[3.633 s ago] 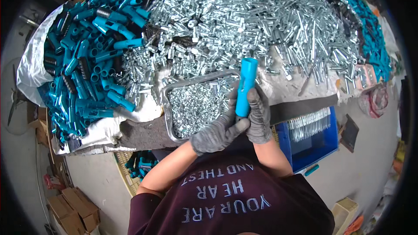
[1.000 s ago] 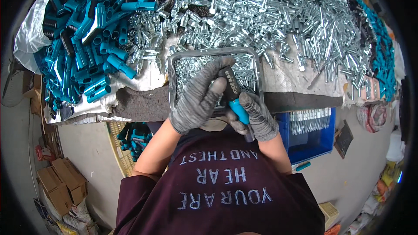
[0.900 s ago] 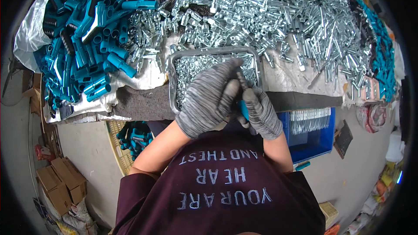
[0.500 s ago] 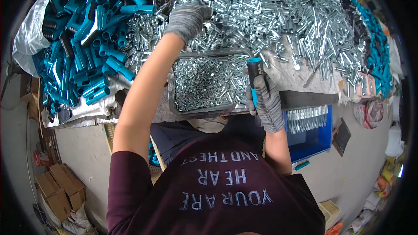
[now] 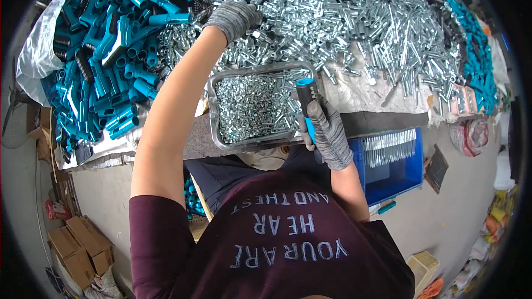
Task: Assembling silver metal components into blue plastic handles at a factory workstation.
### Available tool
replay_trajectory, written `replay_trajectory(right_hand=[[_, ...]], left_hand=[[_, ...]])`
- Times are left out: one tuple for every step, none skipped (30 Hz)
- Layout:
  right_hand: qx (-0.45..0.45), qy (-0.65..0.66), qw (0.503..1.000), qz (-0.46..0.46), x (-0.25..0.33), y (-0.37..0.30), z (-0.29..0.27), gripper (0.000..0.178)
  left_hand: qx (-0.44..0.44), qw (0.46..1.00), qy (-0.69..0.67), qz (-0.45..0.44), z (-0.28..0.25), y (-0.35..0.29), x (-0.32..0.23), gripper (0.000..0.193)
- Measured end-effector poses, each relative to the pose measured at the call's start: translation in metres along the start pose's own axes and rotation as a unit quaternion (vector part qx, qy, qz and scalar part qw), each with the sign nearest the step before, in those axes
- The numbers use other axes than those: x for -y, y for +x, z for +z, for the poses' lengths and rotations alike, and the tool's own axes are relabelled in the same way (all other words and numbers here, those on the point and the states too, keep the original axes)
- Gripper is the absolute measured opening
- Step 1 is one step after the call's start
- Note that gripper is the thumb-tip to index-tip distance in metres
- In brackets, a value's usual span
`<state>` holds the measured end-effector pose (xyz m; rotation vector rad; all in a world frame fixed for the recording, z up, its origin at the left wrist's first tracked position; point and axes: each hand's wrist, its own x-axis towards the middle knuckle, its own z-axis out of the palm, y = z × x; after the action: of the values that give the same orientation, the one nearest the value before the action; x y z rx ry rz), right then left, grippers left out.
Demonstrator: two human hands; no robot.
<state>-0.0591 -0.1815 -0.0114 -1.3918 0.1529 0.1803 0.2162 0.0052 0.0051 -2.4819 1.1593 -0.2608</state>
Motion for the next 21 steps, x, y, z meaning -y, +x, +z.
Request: replay_trajectory(right_hand=[[0.007, -0.002, 1.0, 0.013, -0.001, -0.001, -0.002, 0.067], [0.004, 0.0, 1.0, 0.011, 0.001, -0.003, -0.003, 0.067], [0.009, 0.008, 1.0, 0.018, 0.004, -0.004, -0.002, 0.068], [0.014, 0.017, 0.999, 0.026, 0.007, -0.005, -0.002, 0.068], [0.013, 0.019, 0.999, 0.024, 0.008, -0.005, -0.003, 0.068], [0.016, 0.031, 0.999, 0.028, 0.009, -0.006, -0.003, 0.069], [0.019, 0.042, 0.998, 0.032, 0.009, -0.006, -0.004, 0.069], [0.016, 0.045, 0.998, 0.03, 0.008, -0.006, -0.003, 0.069], [0.01, 0.043, 0.999, 0.011, 0.006, -0.004, -0.002, 0.069], [0.003, 0.04, 0.999, -0.008, 0.005, -0.004, -0.001, 0.069], [0.003, 0.041, 0.999, -0.01, 0.005, -0.006, 0.0, 0.069], [0.001, 0.046, 0.999, -0.002, 0.008, -0.007, 0.0, 0.068], [0.007, 0.05, 0.999, 0.005, 0.01, -0.009, 0.002, 0.068], [0.016, 0.05, 0.999, 0.003, 0.01, -0.01, 0.003, 0.068], [-0.005, 0.048, 0.999, 0.022, 0.007, -0.011, -0.006, 0.067], [-0.026, 0.049, 0.998, 0.04, 0.004, -0.012, -0.013, 0.067], [-0.037, 0.043, 0.998, 0.041, 0.006, -0.013, -0.013, 0.067], [-0.041, 0.045, 0.997, 0.042, 0.008, -0.013, -0.013, 0.067], [-0.027, 0.06, 0.997, 0.048, 0.01, -0.012, -0.014, 0.068], [-0.014, 0.075, 0.996, 0.053, 0.012, -0.011, -0.014, 0.069], [0.006, 0.069, 0.996, 0.056, 0.016, -0.008, -0.011, 0.07]], left_hand=[[-0.014, 1.0, 0.005, 0.008, 0.0, 0.001, 0.001, 0.021], [-0.005, 1.0, -0.013, 0.01, 0.001, 0.002, 0.001, 0.02], [0.006, 1.0, -0.029, 0.01, 0.001, 0.0, 0.004, 0.019], [-0.041, 0.999, 0.003, 0.027, 0.002, -0.003, 0.005, 0.018], [-0.012, 1.0, 0.001, 0.014, 0.002, -0.001, 0.004, 0.021], [0.016, 1.0, -0.002, 0.004, 0.0, -0.001, 0.001, 0.023], [0.028, 1.0, -0.009, 0.002, -0.002, 0.002, 0.001, 0.022], [0.027, 1.0, -0.008, 0.006, -0.004, 0.006, 0.0, 0.022], [0.055, 0.998, -0.018, -0.008, -0.005, 0.008, -0.001, 0.022], [0.084, 0.996, -0.029, -0.022, -0.007, 0.011, -0.001, 0.021], [0.114, 0.991, -0.049, -0.053, -0.009, 0.015, -0.002, 0.02], [0.078, 0.996, -0.042, -0.031, -0.011, 0.012, 0.0, 0.02], [0.045, 0.998, -0.032, -0.015, -0.011, 0.0, 0.011, 0.019], [-0.021, 0.998, -0.038, -0.036, 0.01, -0.008, 0.027, 0.016], [-0.023, 0.998, -0.044, -0.046, -0.004, -0.011, 0.023, 0.015], [-0.024, 0.997, -0.049, -0.055, -0.02, -0.016, 0.018, 0.014], [-0.03, 0.992, -0.077, -0.094, -0.022, -0.026, 0.024, 0.017], [-0.093, 0.983, -0.096, -0.123, -0.022, -0.035, 0.026, 0.015], [-0.153, 0.969, -0.115, -0.155, -0.024, -0.045, 0.024, 0.015], [-0.182, 0.951, -0.146, -0.2, -0.027, -0.051, 0.023, 0.02], [-0.224, 0.932, -0.165, -0.234, -0.026, -0.057, 0.025, 0.022]])
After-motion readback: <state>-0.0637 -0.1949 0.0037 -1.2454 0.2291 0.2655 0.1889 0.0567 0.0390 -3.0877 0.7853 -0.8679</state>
